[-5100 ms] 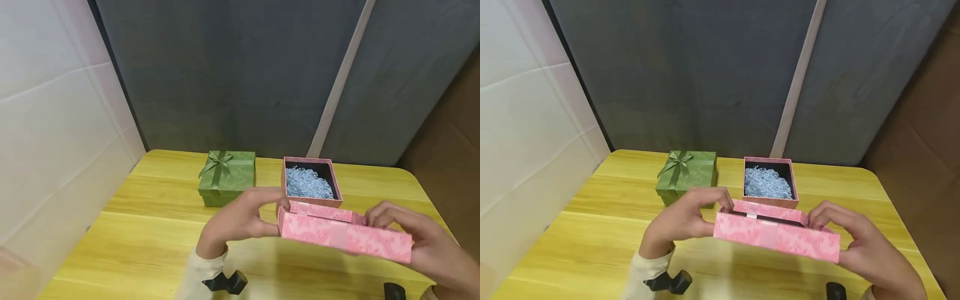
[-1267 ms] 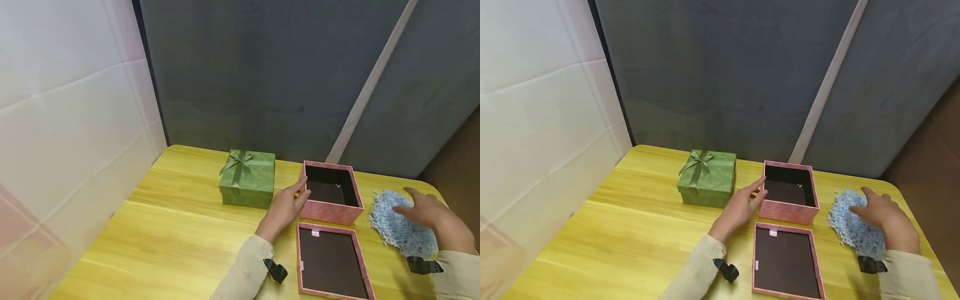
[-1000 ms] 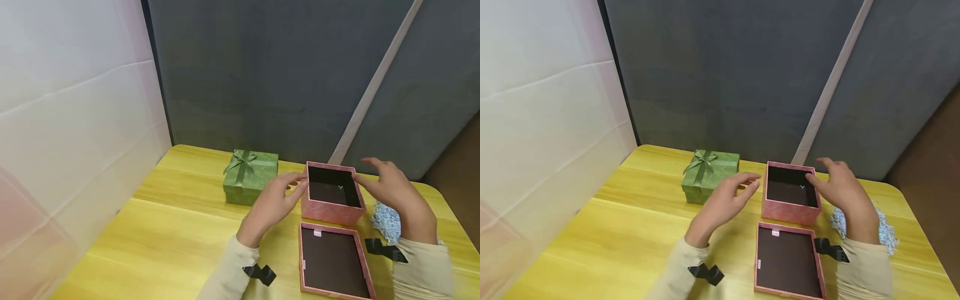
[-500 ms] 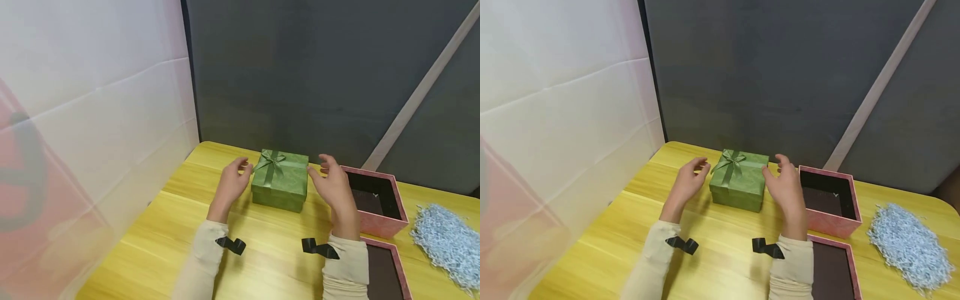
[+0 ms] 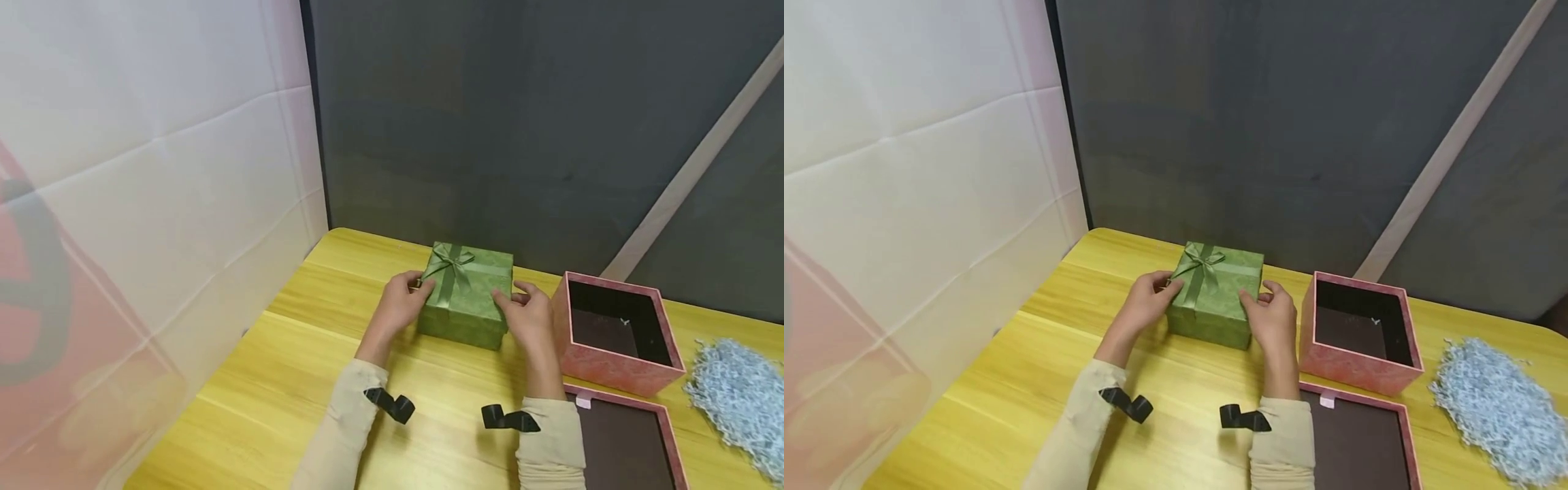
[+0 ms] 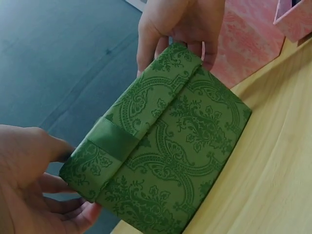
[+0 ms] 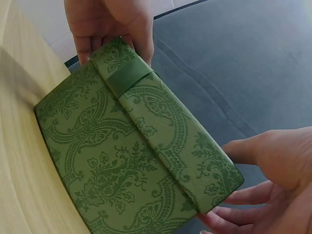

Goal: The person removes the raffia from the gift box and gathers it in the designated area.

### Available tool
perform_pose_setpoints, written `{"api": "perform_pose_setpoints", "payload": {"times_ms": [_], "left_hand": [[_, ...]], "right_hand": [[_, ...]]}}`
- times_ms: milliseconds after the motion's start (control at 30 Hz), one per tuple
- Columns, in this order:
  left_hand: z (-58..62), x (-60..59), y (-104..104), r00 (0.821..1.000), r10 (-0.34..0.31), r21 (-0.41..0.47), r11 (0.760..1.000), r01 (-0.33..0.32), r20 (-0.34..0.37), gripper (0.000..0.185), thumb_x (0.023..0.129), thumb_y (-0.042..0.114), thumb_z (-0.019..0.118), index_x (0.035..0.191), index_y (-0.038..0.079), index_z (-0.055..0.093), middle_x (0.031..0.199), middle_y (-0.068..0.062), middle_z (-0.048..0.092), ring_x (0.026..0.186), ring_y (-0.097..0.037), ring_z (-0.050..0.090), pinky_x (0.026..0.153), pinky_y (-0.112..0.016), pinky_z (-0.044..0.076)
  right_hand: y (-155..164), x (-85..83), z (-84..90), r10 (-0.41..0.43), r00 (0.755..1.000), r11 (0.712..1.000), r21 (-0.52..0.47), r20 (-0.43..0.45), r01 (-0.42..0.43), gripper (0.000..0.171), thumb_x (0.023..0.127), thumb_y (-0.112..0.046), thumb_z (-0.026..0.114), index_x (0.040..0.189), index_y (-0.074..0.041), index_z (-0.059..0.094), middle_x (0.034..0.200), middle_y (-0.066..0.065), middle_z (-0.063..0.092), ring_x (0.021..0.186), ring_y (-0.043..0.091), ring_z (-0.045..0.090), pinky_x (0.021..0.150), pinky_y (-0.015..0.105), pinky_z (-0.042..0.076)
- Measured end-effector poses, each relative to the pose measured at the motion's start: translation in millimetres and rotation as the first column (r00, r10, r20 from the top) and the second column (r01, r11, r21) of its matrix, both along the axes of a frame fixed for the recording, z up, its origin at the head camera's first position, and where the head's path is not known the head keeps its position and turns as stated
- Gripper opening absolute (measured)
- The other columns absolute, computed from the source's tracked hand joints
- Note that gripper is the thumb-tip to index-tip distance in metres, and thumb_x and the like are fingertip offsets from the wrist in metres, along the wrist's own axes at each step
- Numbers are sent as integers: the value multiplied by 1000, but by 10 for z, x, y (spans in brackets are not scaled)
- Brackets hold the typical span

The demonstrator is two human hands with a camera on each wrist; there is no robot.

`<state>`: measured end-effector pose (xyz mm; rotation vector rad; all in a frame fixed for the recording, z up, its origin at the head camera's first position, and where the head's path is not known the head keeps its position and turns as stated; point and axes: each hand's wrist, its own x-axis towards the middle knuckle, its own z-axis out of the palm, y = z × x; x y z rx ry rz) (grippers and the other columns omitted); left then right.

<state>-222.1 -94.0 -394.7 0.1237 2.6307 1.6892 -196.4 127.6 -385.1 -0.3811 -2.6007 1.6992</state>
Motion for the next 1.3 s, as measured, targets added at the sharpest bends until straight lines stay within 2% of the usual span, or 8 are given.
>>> {"api": "perform_pose_setpoints", "payload": {"times_ms": [333,600,700,800,933,1067,1167,1300], "left_hand": [[61,1,17,1000,13,68,998,-11,-26,46,105,25,62,143,-1,58,124,-17,66,105,-27,62,84,-39,55],[287,84,38,979,-11,165,985,45,-205,50,100,20,71,144,1,59,128,-16,65,114,-28,64,93,-40,55],[470,172,-47,953,-115,188,967,172,-279,58,95,15,77,148,5,54,132,-14,62,118,-26,62,100,-39,51],[636,285,-184,878,-275,176,914,365,-391,56,87,3,81,139,3,59,123,-12,64,112,-25,63,99,-41,51],[788,492,-376,726,-524,1,811,585,-445,31,80,-8,82,103,6,67,99,-2,67,95,-20,63,90,-37,53],[779,674,-455,631,-698,-347,716,606,-338,24,84,-2,82,88,15,65,84,8,60,78,-9,56,75,-27,51],[591,719,-457,616,-745,-562,633,532,-256,24,85,-3,80,89,15,66,82,10,60,74,-4,54,71,-22,51],[209,753,-476,611,-764,-732,535,422,-206,38,78,-19,73,81,18,62,78,11,58,72,-4,54,70,-20,50]], "right_hand": [[-11,45,69,-39,998,991,-128,-45,33,63,102,-21,66,155,2,41,142,28,50,129,37,50,106,47,44],[57,273,322,-67,978,994,-97,-200,48,62,103,-20,66,157,-2,42,147,22,51,133,35,50,112,47,42],[162,455,467,-6,951,998,-67,-308,-16,63,100,-17,70,156,-4,44,142,16,55,127,27,54,110,37,43],[305,685,597,145,877,988,12,-458,-157,63,92,-3,78,149,-4,53,134,9,61,119,16,60,102,23,46],[468,977,723,448,711,885,158,-542,-437,43,79,14,81,113,-9,71,111,-1,66,101,11,62,83,22,53],[467,1117,711,674,570,738,407,-470,-538,41,79,5,86,90,-27,61,91,-14,57,84,7,54,70,24,48],[375,1120,536,745,545,660,545,-385,-517,40,80,-2,87,88,-29,59,86,-17,54,78,3,50,68,23,43],[262,1142,174,805,576,529,611,-141,-589,37,77,7,80,99,-21,68,94,-14,59,82,3,50,70,25,48]]}}
